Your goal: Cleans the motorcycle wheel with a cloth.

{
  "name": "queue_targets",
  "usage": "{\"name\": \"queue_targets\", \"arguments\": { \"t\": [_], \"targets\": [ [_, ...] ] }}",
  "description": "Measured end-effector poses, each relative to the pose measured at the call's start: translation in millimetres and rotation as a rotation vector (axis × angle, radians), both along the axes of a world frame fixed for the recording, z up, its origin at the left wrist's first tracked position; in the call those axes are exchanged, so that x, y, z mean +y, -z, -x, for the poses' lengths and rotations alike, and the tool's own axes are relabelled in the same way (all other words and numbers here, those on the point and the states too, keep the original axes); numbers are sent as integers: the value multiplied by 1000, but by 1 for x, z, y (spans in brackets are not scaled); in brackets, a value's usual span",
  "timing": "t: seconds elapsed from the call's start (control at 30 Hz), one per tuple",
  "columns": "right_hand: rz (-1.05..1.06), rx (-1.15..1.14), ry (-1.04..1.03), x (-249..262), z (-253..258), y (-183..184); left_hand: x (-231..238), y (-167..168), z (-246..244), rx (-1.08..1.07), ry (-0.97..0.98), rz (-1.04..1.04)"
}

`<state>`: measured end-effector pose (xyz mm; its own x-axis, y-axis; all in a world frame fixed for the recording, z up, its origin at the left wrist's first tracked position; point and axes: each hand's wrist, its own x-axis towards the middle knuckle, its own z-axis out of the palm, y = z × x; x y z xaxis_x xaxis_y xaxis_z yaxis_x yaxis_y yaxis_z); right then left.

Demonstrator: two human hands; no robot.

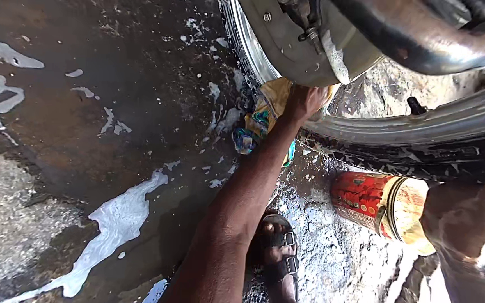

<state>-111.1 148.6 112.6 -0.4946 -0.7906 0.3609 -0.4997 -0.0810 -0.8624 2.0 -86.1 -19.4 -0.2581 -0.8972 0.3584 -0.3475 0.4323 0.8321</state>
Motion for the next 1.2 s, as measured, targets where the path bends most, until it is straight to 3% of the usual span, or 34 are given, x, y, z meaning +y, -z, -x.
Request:
{"name": "queue_targets", "arguments": {
  "t": [0.1, 0.17, 0.23, 0.37, 0.47, 0.63, 0.73, 0.83, 0.9, 1.0, 1.2],
  "targets": [
    [35, 12, 50, -5, -2, -5, 17, 18, -29, -222, 309, -210],
    [21, 13, 54, -2, -2, -4, 17, 14, -39, -258, 386, -338],
    [8, 14, 49, 0, 5, -4, 11, 5, -40, -191, 338, -302],
    [-100, 41, 125, -5, -15, -22, -6, -16, -11, 20, -35, -54],
    [-166, 114, 161, -14, -34, -36, -1, -14, -6, 93, -81, 23],
    [-175, 130, 114, -11, -30, -41, 23, 14, -33, -158, 243, -404],
    [-235, 97, 177, -11, -44, -40, 16, 2, -43, -210, 271, -482],
    [-211, 37, 106, 7, -7, -3, 25, -22, -43, -280, 195, -535],
    [-250, 33, 131, 2, -12, -4, 52, -36, -36, -207, 50, -561],
    [-178, -47, 176, -6, -13, 2, 87, -45, -13, -68, 8, -579],
    [-103, 38, 159, -26, -32, -49, 62, -93, 16, 207, -69, -665]
  ]
}}
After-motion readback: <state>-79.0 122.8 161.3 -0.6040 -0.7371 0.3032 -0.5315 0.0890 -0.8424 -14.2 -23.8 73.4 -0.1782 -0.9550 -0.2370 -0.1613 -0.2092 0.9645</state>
